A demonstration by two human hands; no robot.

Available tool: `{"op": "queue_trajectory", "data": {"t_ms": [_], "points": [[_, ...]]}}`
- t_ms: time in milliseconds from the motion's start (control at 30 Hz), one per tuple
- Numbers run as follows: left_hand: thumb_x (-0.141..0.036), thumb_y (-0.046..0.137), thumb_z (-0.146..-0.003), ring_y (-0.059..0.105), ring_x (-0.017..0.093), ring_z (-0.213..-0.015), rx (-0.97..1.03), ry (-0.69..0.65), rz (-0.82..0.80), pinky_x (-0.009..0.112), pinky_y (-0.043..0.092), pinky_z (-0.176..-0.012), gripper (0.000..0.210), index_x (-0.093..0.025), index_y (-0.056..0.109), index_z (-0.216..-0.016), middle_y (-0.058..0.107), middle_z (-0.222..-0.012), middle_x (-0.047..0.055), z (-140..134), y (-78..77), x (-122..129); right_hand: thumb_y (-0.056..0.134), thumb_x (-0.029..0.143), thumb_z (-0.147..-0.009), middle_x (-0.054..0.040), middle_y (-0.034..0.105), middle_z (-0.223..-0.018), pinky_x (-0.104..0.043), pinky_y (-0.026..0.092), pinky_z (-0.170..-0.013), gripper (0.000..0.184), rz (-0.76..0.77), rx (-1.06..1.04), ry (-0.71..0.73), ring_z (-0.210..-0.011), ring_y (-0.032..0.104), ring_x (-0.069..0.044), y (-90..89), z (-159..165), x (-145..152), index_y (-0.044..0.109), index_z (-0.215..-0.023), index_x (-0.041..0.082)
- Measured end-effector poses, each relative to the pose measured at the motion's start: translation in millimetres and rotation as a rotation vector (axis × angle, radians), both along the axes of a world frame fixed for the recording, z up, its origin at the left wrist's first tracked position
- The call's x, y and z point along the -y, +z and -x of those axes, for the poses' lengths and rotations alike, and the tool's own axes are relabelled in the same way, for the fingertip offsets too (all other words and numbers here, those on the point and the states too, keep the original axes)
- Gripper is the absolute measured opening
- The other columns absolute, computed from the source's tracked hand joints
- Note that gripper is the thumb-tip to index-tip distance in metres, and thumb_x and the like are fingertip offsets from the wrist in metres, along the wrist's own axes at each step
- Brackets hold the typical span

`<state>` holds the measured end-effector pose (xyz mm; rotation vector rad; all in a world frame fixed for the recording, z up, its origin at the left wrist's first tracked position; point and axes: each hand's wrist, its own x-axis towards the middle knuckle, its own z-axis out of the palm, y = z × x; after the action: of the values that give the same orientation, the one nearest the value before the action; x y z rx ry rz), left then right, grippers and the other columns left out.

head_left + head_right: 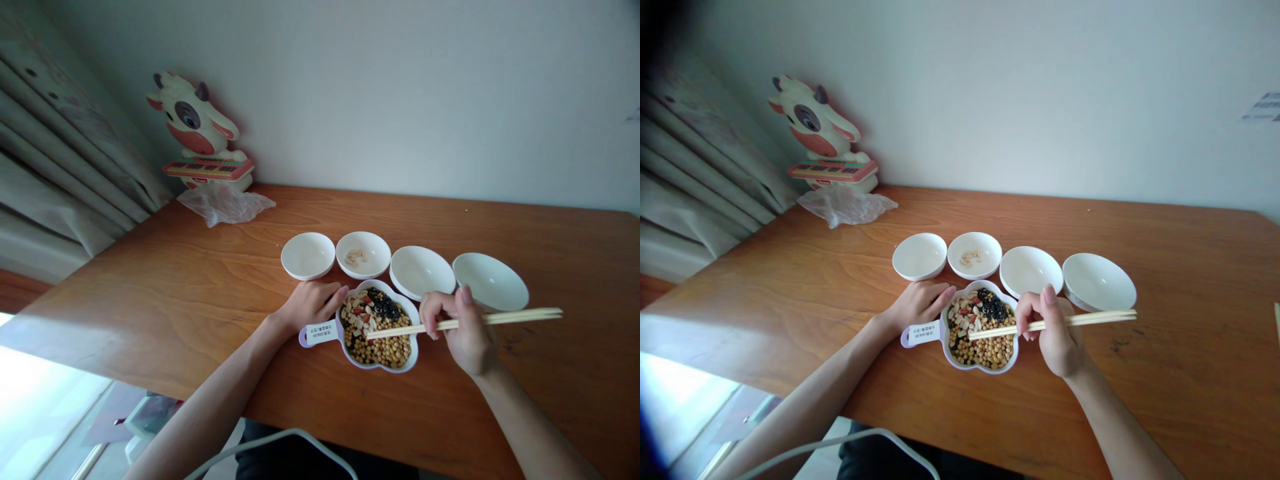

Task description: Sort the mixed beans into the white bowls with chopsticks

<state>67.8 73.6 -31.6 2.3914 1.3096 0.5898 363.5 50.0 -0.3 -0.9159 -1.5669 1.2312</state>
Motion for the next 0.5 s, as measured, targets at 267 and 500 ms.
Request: {"op": "queue_trajectory", "data": {"t_ms": [267, 500], "points": [[-0.044, 0.032, -0.111, 0.052, 0.014, -0.063, 0.002, -0.001, 0.011, 0.030, 0.035, -0.064, 0.051, -0.019, 0.056, -0.074, 0.063, -0.069, 0.002, -0.2, 1.4, -0.4, 0.027, 0.058, -0.108, -0.0038, 0.055, -0.059, -0.034, 0.036, -0.054, 0.067, -0.117, 0.066, -0.049, -0.056, 0.048, -0.016, -5.9, 2.3, 0.1, 0.066, -0.066, 0.022], [-0.042, 0.032, -0.111, 0.050, 0.013, -0.063, 0.000, -0.012, 0.016, 0.030, 0.033, -0.064, 0.049, -0.019, 0.053, -0.074, 0.060, -0.069, 0.001, -0.5, 2.6, -0.1, 0.018, 0.065, -0.105, -0.0036, 0.047, -0.053, -0.035, 0.032, -0.054, 0.076, 0.022, 0.024, -0.039, -0.054, 0.045, -0.017, 2.2, -4.5, -4.2, 0.060, -0.058, 0.023]]}}
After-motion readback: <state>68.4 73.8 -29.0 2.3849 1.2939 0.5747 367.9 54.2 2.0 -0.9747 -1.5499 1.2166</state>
